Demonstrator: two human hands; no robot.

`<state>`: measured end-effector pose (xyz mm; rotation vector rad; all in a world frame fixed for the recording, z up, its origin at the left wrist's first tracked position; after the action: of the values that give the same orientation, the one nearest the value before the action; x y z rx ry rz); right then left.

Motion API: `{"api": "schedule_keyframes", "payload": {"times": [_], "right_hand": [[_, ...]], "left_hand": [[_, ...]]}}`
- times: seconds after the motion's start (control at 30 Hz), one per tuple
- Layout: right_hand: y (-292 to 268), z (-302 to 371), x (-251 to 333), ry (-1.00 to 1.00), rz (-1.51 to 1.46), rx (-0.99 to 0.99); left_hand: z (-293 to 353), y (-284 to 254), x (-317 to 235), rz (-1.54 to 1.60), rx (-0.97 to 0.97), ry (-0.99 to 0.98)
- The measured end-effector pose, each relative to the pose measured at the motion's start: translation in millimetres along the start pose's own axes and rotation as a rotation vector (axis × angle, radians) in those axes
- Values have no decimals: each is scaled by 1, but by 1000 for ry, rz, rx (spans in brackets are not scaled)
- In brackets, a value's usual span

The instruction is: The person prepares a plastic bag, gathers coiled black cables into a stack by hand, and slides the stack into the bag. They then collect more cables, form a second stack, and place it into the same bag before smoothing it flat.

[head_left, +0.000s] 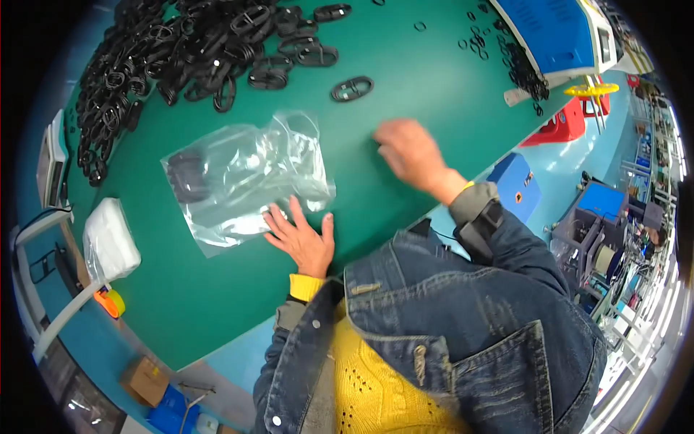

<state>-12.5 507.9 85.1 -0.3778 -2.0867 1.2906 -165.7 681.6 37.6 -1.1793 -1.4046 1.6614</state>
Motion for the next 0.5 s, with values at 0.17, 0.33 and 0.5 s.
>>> {"api": "schedule_keyframes", "payload": {"times": [0.17,0.33,0.5], "right_hand": [[-1,49,-36,392,97,58],[9,47,-42,393,-190,62],[9,25,-46,193,-212,220]], "left_hand": [[-3,-38,-32,500,-110,151],[-37,1,-64,1225,342,-131],[-66,62,-90,1551,621,-578]]}}
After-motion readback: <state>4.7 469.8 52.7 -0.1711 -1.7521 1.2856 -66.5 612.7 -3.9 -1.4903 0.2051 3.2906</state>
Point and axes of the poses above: each hand's wrist, its own z-axis away from the middle knuckle, its own y-axis out of the palm, x = y × z, the point moved 9 cm from there along -z, towards the middle knuckle
